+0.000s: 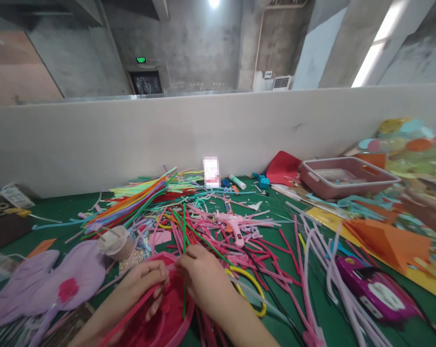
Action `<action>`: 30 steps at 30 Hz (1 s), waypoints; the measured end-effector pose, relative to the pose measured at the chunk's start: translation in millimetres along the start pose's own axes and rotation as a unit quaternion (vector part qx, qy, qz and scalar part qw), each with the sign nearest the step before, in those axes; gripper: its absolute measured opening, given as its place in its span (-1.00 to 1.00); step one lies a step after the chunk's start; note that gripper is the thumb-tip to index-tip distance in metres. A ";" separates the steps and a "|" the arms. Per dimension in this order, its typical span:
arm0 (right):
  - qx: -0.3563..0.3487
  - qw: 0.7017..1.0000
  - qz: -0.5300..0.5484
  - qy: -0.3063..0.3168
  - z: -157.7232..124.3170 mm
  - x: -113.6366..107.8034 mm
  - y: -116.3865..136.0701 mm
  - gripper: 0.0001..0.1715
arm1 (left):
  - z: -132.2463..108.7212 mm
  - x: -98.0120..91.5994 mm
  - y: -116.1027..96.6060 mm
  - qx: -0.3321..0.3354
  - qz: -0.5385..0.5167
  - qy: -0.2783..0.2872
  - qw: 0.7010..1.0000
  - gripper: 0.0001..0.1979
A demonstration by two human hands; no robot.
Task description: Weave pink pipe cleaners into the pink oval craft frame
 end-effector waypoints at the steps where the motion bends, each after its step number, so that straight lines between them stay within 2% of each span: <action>1: -0.003 1.000 -0.012 0.013 -0.1 1.1 1.8 -0.79 | 1.2 -0.7 0.8 -0.005 -0.007 0.011 1.000 -0.66; 3: -0.007 0.999 -0.035 0.029 0.0 2.2 5.4 -0.80 | 1.5 -2.7 1.1 -0.004 -0.033 0.013 0.999 -0.66; 7: -0.026 0.998 -0.047 0.041 0.7 2.0 11.2 -0.85 | -4.0 -4.9 0.3 -0.011 -0.082 -0.019 0.996 -0.69; 12: -0.025 0.999 0.032 0.017 0.9 -5.4 6.4 -0.84 | -8.0 -6.4 -2.3 -0.015 -0.079 -0.009 0.997 -0.64; 16: 0.020 0.994 0.103 -0.001 3.2 -14.5 -0.7 -0.85 | -11.4 -6.5 -10.7 0.049 -0.066 -0.005 0.997 -0.63; 18: 0.039 0.991 0.125 -0.004 4.5 -17.4 -1.6 -0.86 | -14.8 -6.7 -17.2 0.119 0.014 -0.024 0.993 -0.65; 19: 0.047 0.989 0.137 -0.002 4.8 -18.0 -1.6 -0.86 | -16.9 -7.7 -21.6 0.170 0.087 -0.044 0.981 -0.69; 20: 0.055 0.987 0.151 0.004 4.7 -18.0 -1.3 -0.86 | -19.5 -8.6 -26.6 0.233 0.176 -0.065 0.954 -0.73; 21: 0.062 0.984 0.168 0.013 4.2 -17.4 -0.9 -0.87 | -22.3 -9.2 -31.3 0.299 0.272 -0.082 0.911 -0.75; 23: 0.067 0.976 0.205 0.041 2.1 -15.3 1.4 -0.88 | -26.8 -9.8 -36.4 0.413 0.427 -0.083 0.800 -0.67; 24: 0.065 0.971 0.225 0.055 0.8 -14.5 3.0 -0.89 | -27.5 -11.9 -36.9 0.445 0.469 -0.078 0.759 -0.63; 25: 0.061 0.965 0.244 0.067 -0.4 -14.0 5.0 -0.90 | -27.3 -15.5 -37.3 0.463 0.486 -0.075 0.737 -0.62; 26: 0.056 0.960 0.262 0.076 -1.5 -14.0 7.0 -0.91 | -26.3 -19.3 -37.4 0.468 0.490 -0.068 0.732 -0.63; 29: 0.049 0.944 0.312 0.096 -3.2 -15.4 12.8 -0.88 | -23.6 -26.1 -37.5 0.459 0.487 -0.040 0.742 -0.70; 30: 0.050 0.939 0.326 0.100 -3.3 -15.9 14.2 -0.86 | -23.1 -25.6 -37.0 0.458 0.499 -0.028 0.735 -0.70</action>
Point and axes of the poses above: each hand's wrist, its own z-axis towards the middle knuckle, its own x-axis out of the palm, y = z × x, the point moved 4 cm from there along z, towards the middle knuckle, and after that the axes turned 2 degrees about -x, right-handed, at the moved point
